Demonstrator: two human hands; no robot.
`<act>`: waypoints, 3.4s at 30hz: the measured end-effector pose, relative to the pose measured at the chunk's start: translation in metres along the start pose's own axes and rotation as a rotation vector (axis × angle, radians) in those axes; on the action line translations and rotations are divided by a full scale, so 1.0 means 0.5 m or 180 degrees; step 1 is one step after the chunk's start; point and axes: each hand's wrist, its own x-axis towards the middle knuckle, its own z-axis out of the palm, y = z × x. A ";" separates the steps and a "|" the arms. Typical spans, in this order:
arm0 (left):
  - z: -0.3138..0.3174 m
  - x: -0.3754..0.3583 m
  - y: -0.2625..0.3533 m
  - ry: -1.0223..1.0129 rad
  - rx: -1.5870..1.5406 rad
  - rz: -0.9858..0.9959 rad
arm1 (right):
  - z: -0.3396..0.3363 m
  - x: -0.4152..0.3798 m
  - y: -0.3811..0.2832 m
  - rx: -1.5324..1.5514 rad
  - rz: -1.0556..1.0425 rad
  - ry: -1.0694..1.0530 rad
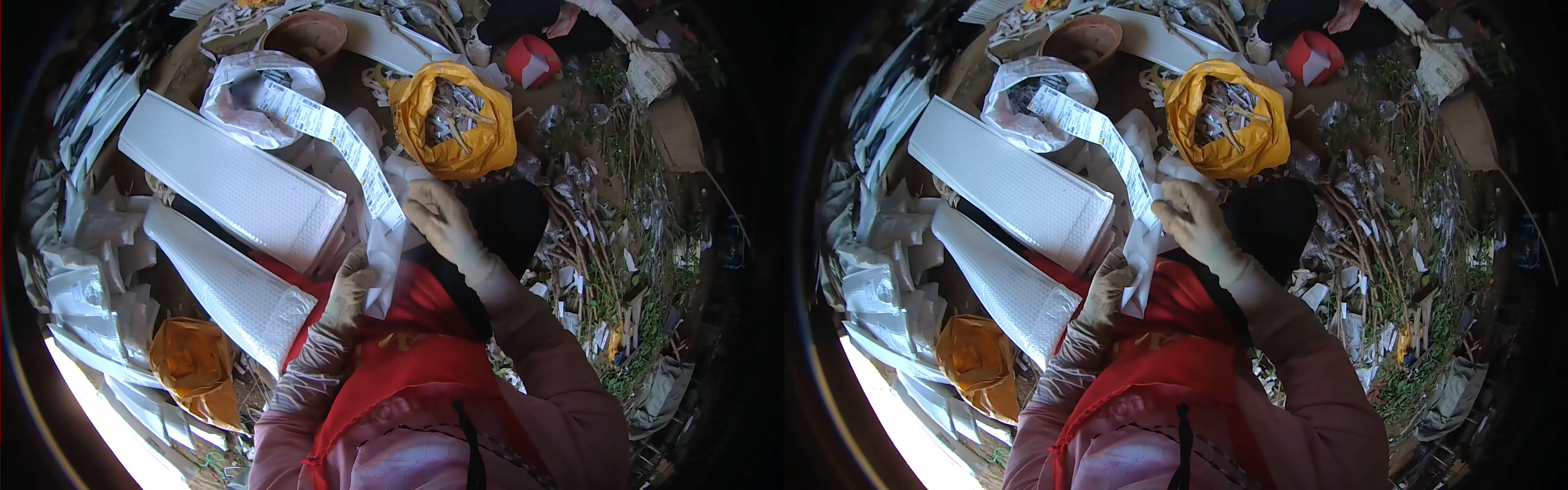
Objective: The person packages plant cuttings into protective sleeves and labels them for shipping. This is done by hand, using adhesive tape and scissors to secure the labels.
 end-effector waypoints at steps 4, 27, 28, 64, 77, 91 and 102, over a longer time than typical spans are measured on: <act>0.007 -0.005 -0.041 0.0257 0.0435 0.0461 | 0.032 0.077 0.041 0.0814 0.1514 -0.0310; 0.098 0.026 0.168 0.0225 0.0267 0.1113 | 0.003 -0.036 -0.109 -0.0527 -0.0689 -0.0318; 0.132 0.014 0.169 0.0335 0.0226 0.1268 | 0.002 -0.038 -0.121 -0.0918 -0.0841 -0.0256; -0.137 -0.086 0.073 0.0119 0.6431 0.1207 | 0.048 0.079 -0.326 0.1965 -0.0800 -0.1022; -0.053 -0.046 -0.025 -0.0116 0.4889 0.2133 | 0.730 0.066 -0.047 -0.3275 -0.1047 -0.2597; -0.031 -0.102 0.036 -0.0715 0.5012 0.1377 | 0.754 0.059 -0.018 -0.3604 -0.2753 -0.3456; -0.132 -0.425 0.109 0.2802 0.1764 0.1902 | 0.394 -0.005 -0.020 -0.1763 -0.1561 -0.2675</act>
